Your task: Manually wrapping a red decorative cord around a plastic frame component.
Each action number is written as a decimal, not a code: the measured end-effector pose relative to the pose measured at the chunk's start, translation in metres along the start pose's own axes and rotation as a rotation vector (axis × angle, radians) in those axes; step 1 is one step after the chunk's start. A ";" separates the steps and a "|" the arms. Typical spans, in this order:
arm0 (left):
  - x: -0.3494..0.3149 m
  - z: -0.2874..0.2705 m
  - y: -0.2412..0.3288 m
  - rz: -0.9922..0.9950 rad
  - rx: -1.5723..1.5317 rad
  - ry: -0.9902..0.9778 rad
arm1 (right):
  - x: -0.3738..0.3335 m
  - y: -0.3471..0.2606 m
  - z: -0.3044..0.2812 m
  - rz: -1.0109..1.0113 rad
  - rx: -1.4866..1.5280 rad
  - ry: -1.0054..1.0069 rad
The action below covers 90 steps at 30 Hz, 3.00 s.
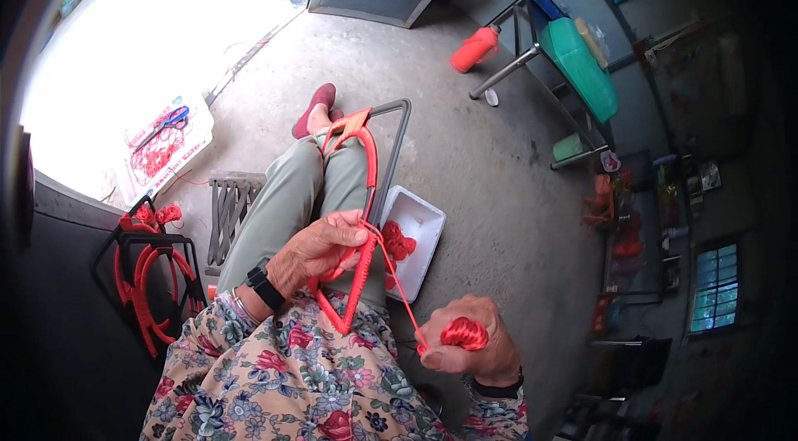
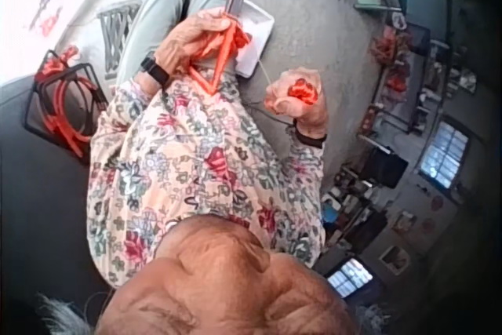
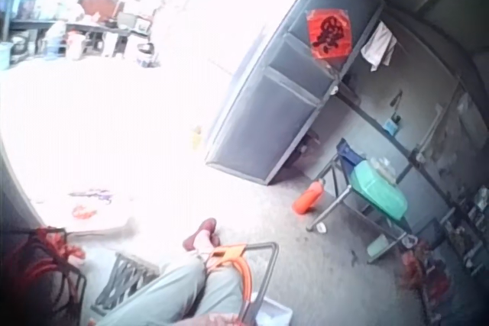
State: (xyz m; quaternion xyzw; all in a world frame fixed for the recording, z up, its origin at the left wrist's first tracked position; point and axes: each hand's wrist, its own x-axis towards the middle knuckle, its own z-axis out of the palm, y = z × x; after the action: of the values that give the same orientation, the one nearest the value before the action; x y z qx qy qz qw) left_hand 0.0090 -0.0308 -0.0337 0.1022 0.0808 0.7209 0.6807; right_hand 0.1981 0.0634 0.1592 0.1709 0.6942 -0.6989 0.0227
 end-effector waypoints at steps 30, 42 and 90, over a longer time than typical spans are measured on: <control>0.002 -0.005 0.000 -0.015 -0.198 -0.133 | 0.085 0.024 0.084 -0.342 0.045 -0.613; -0.004 -0.001 0.003 0.019 -0.027 -0.036 | 0.084 0.004 0.077 -0.444 0.182 -0.662; -0.025 0.104 0.016 0.880 1.926 0.805 | 0.126 0.064 -0.014 -0.533 -0.609 0.262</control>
State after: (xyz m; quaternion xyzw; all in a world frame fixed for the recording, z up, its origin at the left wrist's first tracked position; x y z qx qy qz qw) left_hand 0.0217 -0.0588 0.0703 0.3639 0.7725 0.5158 -0.0694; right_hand 0.0993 0.1006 0.0638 0.0583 0.8859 -0.4157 -0.1976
